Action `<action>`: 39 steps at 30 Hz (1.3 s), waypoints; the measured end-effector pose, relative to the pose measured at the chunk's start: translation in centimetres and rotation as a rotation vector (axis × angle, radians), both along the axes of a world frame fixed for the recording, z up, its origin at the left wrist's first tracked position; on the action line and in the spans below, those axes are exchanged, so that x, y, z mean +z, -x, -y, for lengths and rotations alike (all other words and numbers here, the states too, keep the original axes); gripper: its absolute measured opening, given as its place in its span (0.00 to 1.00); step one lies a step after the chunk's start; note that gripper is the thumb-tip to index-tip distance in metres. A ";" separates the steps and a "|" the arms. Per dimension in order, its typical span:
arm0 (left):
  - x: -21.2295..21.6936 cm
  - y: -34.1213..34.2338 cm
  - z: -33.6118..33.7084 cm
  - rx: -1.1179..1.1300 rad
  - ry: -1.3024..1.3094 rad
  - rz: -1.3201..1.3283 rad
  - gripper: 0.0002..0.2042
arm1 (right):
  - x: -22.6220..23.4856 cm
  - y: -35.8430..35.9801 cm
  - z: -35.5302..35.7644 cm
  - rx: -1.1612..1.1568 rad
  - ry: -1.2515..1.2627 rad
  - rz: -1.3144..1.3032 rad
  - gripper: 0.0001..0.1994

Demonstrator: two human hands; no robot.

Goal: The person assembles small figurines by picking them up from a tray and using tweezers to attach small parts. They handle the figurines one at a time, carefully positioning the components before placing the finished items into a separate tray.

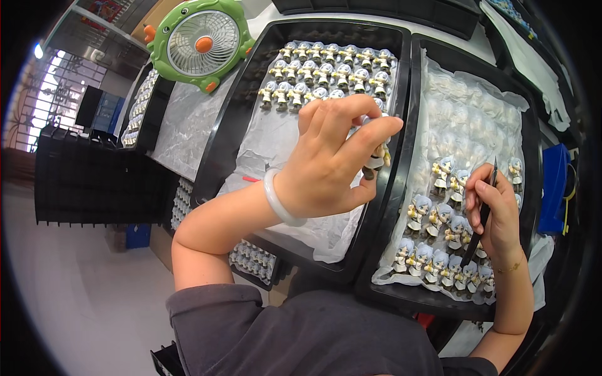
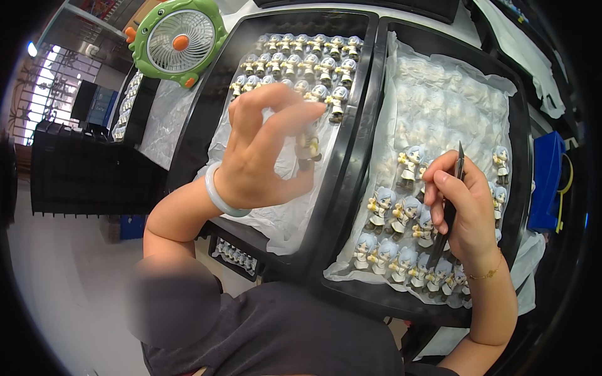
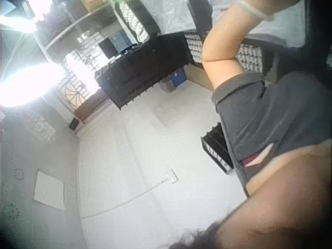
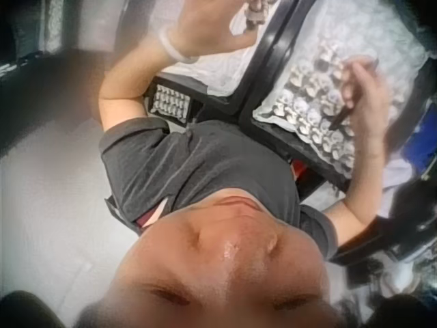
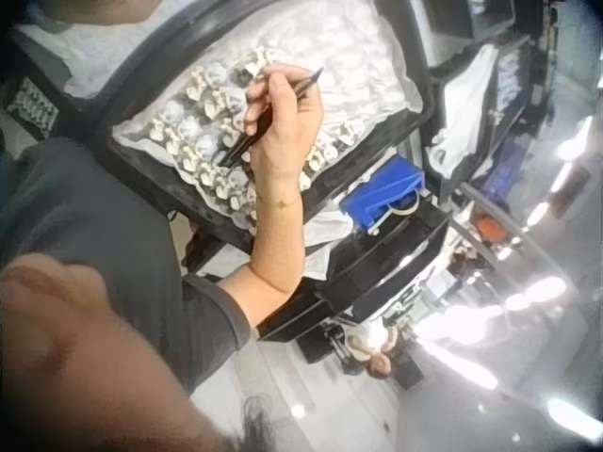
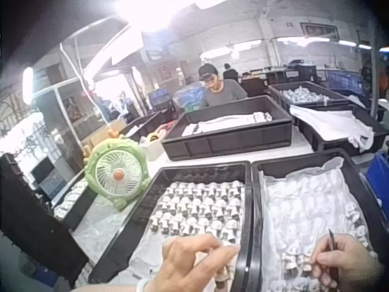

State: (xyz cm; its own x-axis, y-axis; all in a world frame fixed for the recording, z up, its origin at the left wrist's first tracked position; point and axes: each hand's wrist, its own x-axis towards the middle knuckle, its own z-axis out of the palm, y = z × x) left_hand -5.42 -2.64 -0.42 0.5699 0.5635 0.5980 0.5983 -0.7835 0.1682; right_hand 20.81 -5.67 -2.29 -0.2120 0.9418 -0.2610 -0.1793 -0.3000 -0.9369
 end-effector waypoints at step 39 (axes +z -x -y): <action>-1.2 0.4 -0.7 -0.050 0.227 0.125 0.30 | 0.1 0.1 0.1 0.008 -0.006 0.026 0.06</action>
State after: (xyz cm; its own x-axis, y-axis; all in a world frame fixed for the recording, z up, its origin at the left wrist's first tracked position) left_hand -5.86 -1.91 -1.62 0.5297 0.6647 0.5269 0.5233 -0.7450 0.4138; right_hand 20.69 -5.78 -2.23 -0.2128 0.9417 -0.2606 -0.1526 -0.2954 -0.9431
